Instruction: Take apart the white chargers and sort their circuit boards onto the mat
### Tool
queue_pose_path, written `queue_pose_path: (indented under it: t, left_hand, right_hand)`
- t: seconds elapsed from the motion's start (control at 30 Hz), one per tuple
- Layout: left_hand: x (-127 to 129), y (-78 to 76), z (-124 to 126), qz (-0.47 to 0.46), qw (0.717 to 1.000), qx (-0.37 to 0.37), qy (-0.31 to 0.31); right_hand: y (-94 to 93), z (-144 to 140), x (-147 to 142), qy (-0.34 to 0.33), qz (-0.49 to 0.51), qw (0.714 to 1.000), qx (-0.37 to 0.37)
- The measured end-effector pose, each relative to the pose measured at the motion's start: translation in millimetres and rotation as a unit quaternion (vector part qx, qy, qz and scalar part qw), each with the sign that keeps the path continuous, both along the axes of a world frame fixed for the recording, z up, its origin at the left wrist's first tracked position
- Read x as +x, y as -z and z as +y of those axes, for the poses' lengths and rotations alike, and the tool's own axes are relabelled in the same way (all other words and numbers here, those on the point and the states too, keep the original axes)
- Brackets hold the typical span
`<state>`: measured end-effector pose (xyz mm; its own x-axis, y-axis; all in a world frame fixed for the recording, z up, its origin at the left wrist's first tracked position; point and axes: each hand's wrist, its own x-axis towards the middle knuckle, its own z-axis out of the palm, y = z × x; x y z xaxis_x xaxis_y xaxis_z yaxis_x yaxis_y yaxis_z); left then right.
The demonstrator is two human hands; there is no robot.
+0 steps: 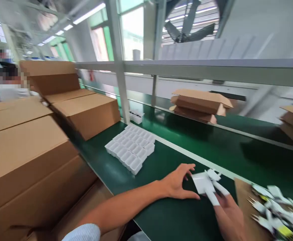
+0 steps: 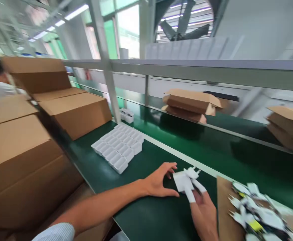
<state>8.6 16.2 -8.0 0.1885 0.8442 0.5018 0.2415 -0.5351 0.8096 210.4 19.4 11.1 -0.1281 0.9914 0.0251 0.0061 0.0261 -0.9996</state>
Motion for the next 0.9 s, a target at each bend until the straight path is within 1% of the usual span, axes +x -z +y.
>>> queue_pose_path:
  t: [0.03, 0.07, 0.1, 0.13, 0.17, 0.27, 0.43, 0.67, 0.9]
  left_hand:
    - [0.7, 0.0, -2.2, 0.013, 0.999, 0.041, 0.002]
    - [1.3, -0.7, -4.8, 0.019, 0.997, 0.073, -0.009]
    - [1.8, -1.9, -7.4, 0.027, 0.994, 0.100, -0.018]
    - [2.2, -3.4, -9.9, 0.036, 0.992, 0.119, -0.022]
    - [2.6, -4.9, -12.2, 0.044, 0.990, 0.134, -0.028]
    - [3.1, -8.1, -16.3, 0.066, 0.983, 0.166, -0.042]
    - [1.6, -8.7, -17.1, 0.095, 0.980, 0.166, -0.050]
    - [1.6, -10.6, -18.0, 0.130, 0.973, 0.174, -0.076]
    - [0.6, -14.8, -18.0, 0.125, 0.972, 0.188, -0.058]
  right_hand:
    - [0.3, -2.2, -1.1, 0.008, 0.034, 0.999, -0.028]
    - [0.3, -3.3, -4.3, 0.011, 0.059, 0.997, -0.045]
    - [-0.3, -3.9, -8.5, -0.014, 0.119, 0.989, -0.083]
    - [-1.4, -4.2, -12.7, -0.052, 0.164, 0.977, -0.124]
    - [-3.0, -4.6, -16.5, -0.078, 0.195, 0.966, -0.149]
    - [-7.9, -6.8, -22.2, -0.112, 0.244, 0.946, -0.178]
    - [-9.9, -9.4, -21.3, -0.120, 0.259, 0.942, -0.178]
    - [-9.7, -8.8, -21.2, -0.131, 0.235, 0.947, -0.175]
    - [-12.2, -9.8, -20.8, -0.131, 0.220, 0.950, -0.178]
